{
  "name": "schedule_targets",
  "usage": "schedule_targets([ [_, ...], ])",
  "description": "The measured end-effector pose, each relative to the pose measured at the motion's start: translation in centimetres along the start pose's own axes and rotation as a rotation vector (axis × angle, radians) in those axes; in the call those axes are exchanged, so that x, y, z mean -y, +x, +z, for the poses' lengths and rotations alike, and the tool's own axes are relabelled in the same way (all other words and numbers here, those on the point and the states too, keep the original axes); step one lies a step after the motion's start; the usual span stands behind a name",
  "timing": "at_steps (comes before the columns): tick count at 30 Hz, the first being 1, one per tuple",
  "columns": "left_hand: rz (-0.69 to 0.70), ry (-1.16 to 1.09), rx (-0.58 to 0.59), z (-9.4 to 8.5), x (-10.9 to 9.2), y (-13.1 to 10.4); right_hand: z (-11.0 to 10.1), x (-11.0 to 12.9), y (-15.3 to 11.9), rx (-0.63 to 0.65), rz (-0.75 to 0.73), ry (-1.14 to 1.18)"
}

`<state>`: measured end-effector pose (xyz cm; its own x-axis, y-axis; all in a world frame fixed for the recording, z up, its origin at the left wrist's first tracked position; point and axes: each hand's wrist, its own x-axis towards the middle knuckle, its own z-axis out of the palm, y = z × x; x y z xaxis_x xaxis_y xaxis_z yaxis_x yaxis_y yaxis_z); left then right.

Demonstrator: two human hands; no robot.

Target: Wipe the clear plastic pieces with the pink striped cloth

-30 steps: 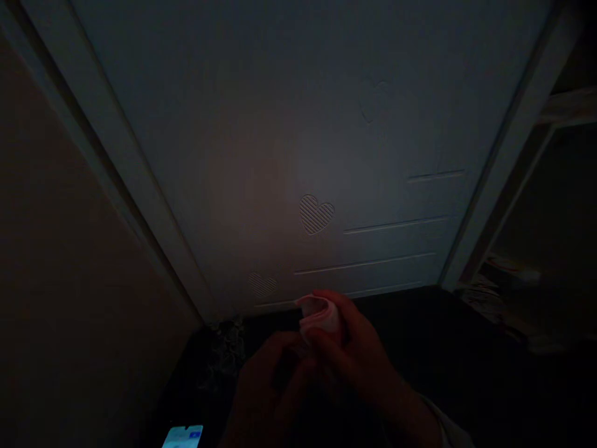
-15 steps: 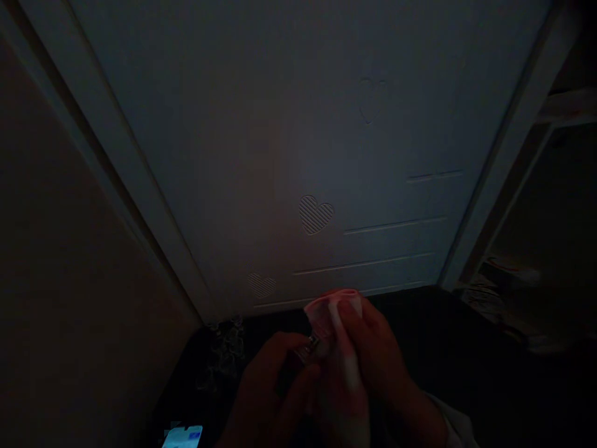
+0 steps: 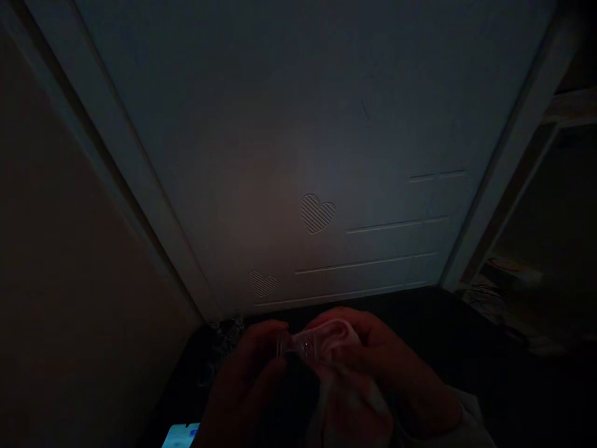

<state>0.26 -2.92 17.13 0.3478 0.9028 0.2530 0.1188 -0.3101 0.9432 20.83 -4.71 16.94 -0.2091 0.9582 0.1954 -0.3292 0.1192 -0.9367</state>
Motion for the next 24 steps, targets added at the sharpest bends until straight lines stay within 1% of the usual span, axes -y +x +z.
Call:
schedule_targets([
  [2, 0.012, 0.008, 0.018, -0.3, -0.2, -0.1, 0.0, 0.2, 0.0, 0.023, 0.004, -0.095],
  [5, 0.028, 0.047, 0.017, -0.5, -0.5, -0.2, 0.4, 0.5, 0.1, 0.000, 0.018, -0.178],
  [11, 0.014, 0.053, -0.015, -0.6, -0.7, -0.5, 0.9, 0.0, 0.3, -0.075, 0.086, -0.144],
  [14, 0.012, 0.097, -0.044, -0.6, -0.8, -0.5, 1.0, 0.0, 0.2, -0.081, 0.088, -0.134],
  [19, 0.034, 0.156, -0.043, -0.8, -0.5, -0.7, 1.0, 0.0, 0.3, -0.078, 0.060, -0.108],
  [24, 0.064, 0.229, -0.047, -1.0, 0.0, -0.6, 0.9, -0.1, 0.6, -0.088, 0.085, -0.140],
])
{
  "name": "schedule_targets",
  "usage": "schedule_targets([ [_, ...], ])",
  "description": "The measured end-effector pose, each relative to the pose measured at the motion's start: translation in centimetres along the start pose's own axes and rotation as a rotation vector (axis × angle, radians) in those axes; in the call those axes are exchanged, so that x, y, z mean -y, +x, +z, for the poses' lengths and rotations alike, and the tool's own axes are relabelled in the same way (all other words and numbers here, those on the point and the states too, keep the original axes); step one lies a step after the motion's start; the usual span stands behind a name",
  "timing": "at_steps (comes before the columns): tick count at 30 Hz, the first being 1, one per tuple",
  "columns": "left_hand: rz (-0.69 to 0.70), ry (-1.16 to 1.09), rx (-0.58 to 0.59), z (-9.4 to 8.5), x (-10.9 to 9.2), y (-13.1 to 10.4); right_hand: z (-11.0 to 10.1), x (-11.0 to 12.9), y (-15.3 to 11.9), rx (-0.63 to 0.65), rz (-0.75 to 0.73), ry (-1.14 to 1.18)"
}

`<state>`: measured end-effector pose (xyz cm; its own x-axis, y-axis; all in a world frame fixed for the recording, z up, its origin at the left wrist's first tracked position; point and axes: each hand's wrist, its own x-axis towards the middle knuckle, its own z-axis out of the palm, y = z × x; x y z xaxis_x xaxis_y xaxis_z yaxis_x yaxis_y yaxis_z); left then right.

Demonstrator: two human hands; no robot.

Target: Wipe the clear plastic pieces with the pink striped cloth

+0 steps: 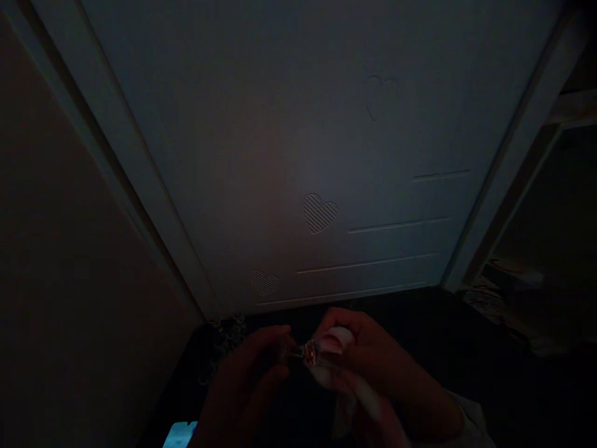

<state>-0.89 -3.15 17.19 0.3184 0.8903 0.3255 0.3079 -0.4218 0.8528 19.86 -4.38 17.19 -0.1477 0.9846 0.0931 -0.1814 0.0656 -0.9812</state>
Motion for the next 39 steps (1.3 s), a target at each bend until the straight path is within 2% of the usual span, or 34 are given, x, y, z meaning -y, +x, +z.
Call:
schedule_targets([
  [3, 0.002, 0.002, 0.000, 0.1, -0.2, 0.1, 0.0, -0.2, -0.1, 0.004, 0.006, 0.010],
  [6, -0.015, 0.000, -0.012, 0.2, -0.7, 0.1, 0.0, -0.4, -0.3, 0.017, -0.056, -0.045],
  [13, -0.071, -0.048, -0.006, 0.1, -1.1, 0.4, -0.1, -0.2, -0.1, -0.058, -0.521, -0.513],
  [19, -0.127, -0.031, -0.042, 0.5, -1.5, 0.6, -0.5, -0.8, 0.3, -0.169, -0.787, -0.785],
  [23, -0.129, 0.026, -0.045, 0.6, -1.5, 0.7, -0.8, -0.8, 0.3, -0.184, -0.881, -0.920],
  [27, -0.108, 0.084, -0.051, 0.3, -1.4, 0.7, -0.8, -0.7, 0.1, -0.118, -0.853, -0.891],
  [33, -0.025, 0.156, 0.008, -0.3, -0.4, 0.4, -0.4, -0.4, 0.0, -0.087, -0.703, -0.735],
  [36, -0.002, 0.170, 0.034, -1.0, 0.4, -0.2, -0.1, -0.3, -0.1, -0.081, -0.532, -0.589],
  [39, 0.072, 0.196, 0.063, -1.5, 0.6, -0.6, 0.1, -0.3, 0.0, -0.055, -0.272, -0.396],
])
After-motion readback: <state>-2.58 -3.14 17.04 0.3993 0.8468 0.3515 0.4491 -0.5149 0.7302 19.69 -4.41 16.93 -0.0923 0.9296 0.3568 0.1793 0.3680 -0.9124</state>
